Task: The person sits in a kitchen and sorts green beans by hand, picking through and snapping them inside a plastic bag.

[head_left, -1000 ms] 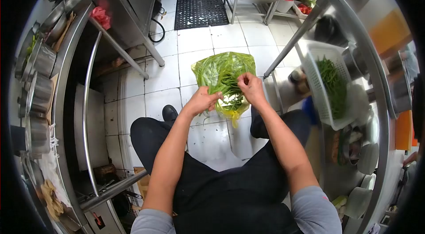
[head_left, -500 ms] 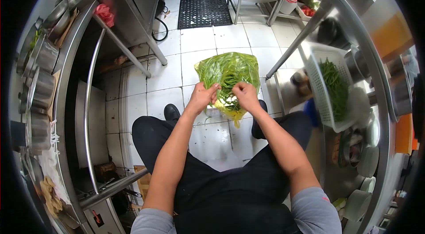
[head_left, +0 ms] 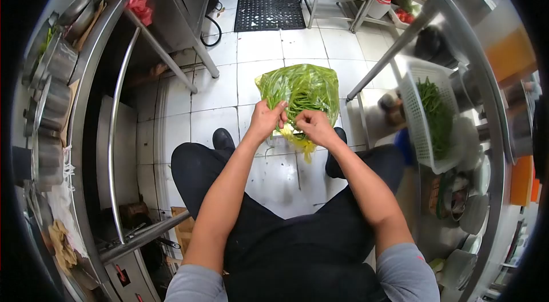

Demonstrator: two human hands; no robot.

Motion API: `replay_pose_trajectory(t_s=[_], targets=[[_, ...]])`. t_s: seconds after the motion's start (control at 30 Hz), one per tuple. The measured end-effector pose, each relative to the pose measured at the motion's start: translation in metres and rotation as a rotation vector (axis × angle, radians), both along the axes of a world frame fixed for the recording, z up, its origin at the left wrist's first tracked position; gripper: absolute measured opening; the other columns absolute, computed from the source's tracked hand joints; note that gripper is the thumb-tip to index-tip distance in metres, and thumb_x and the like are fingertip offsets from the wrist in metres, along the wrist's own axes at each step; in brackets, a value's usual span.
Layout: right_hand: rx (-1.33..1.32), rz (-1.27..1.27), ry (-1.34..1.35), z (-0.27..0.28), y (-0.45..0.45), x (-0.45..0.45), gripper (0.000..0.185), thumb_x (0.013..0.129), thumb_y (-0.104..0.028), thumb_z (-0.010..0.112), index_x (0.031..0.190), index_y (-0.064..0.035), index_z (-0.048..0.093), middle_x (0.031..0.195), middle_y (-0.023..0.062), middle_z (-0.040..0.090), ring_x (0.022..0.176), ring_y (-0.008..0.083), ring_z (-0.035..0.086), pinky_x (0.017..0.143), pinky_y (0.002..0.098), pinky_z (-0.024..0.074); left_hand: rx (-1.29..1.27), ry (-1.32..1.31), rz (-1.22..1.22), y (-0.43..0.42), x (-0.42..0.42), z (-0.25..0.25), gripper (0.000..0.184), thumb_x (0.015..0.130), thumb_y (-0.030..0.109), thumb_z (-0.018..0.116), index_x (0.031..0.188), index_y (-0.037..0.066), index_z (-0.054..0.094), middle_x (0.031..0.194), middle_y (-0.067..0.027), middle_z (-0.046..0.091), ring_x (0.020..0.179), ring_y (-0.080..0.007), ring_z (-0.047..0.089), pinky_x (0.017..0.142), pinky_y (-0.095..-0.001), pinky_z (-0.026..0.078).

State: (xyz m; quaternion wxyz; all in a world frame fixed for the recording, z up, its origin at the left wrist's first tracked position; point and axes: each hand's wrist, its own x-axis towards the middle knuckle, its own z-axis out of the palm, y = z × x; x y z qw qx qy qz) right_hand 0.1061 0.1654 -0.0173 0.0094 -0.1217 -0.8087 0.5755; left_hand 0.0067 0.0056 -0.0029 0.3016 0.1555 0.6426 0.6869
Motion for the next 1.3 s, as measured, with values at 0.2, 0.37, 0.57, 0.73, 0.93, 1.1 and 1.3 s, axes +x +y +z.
replay_pose_trajectory(t_s=[0.2, 0.37, 0.57, 0.73, 0.93, 1.1, 1.3], targets=[[0.072, -0.286, -0.029, -0.008, 0.04, -0.01, 0.019, 0.079, -0.018, 0.061, 0.079, 0.0001, 0.066, 0.069, 0.0124, 0.064, 0.063, 0.0206, 0.061, 0.06, 0.0345, 0.0478, 0.031, 0.022, 0.085, 0.002, 0.003, 0.0, 0.021, 0.098, 0.02, 0.055, 0.092, 0.0, 0.062, 0.062, -0.002, 0.053, 0.052, -0.0111, 0.051, 0.051, -0.027, 0.042], [0.698, 0.018, -0.031, -0.017, 0.034, 0.008, 0.018, 0.076, -0.014, 0.065, 0.091, -0.0043, 0.067, 0.095, 0.0172, 0.065, 0.086, 0.0363, 0.064, 0.076, 0.0457, 0.0514, -0.031, 0.03, 0.169, -0.002, -0.004, 0.004, 0.024, 0.097, 0.021, 0.056, 0.09, 0.0, 0.065, 0.064, -0.0007, 0.052, 0.059, -0.0102, 0.05, 0.057, -0.0274, 0.042], [0.897, 0.162, -0.119, -0.043, 0.033, 0.01, 0.011, 0.077, -0.007, 0.06, 0.085, -0.0062, 0.068, 0.094, 0.017, 0.062, 0.086, 0.0371, 0.064, 0.076, 0.0476, 0.0514, 0.04, 0.009, 0.14, 0.0, -0.001, 0.002, 0.024, 0.096, 0.023, 0.054, 0.09, 0.003, 0.066, 0.073, -0.0024, 0.059, 0.07, -0.0103, 0.055, 0.062, -0.0292, 0.044], [0.732, 0.152, -0.121, -0.015, 0.036, 0.007, 0.011, 0.077, -0.012, 0.062, 0.083, -0.004, 0.066, 0.087, 0.0179, 0.066, 0.082, 0.0369, 0.064, 0.074, 0.0461, 0.0517, -0.029, -0.09, 0.02, -0.003, -0.001, 0.01, 0.027, 0.097, 0.023, 0.053, 0.078, 0.005, 0.062, 0.074, -0.0004, 0.062, 0.062, -0.0087, 0.056, 0.049, -0.0254, 0.042], [0.419, 0.046, -0.131, 0.005, 0.032, 0.005, 0.015, 0.076, -0.014, 0.065, 0.083, -0.0005, 0.065, 0.076, 0.0147, 0.067, 0.071, 0.0296, 0.065, 0.068, 0.0388, 0.0507, -0.185, 0.043, 0.0, 0.0, 0.002, 0.009, 0.023, 0.091, 0.02, 0.063, 0.077, 0.003, 0.06, 0.065, -0.0019, 0.061, 0.049, -0.0087, 0.052, 0.043, -0.0248, 0.037], [0.136, -0.106, -0.002, -0.008, 0.033, -0.002, 0.016, 0.081, -0.013, 0.064, 0.085, 0.0026, 0.064, 0.071, 0.0069, 0.063, 0.063, 0.0127, 0.056, 0.059, 0.0281, 0.0455, -0.181, 0.017, 0.043, 0.009, 0.014, -0.012, 0.022, 0.082, 0.017, 0.073, 0.088, -0.002, 0.065, 0.056, -0.003, 0.056, 0.044, -0.0103, 0.049, 0.041, -0.0268, 0.037], [0.026, -0.077, 0.138, -0.012, 0.018, -0.003, 0.014, 0.083, -0.011, 0.063, 0.085, 0.0025, 0.062, 0.07, 0.0057, 0.062, 0.061, 0.0117, 0.055, 0.057, 0.0289, 0.0443, 0.049, -0.184, 0.093, 0.02, 0.021, -0.015, 0.016, 0.087, 0.012, 0.07, 0.087, -0.004, 0.067, 0.064, -0.0038, 0.06, 0.048, -0.0105, 0.051, 0.043, -0.0265, 0.037]])
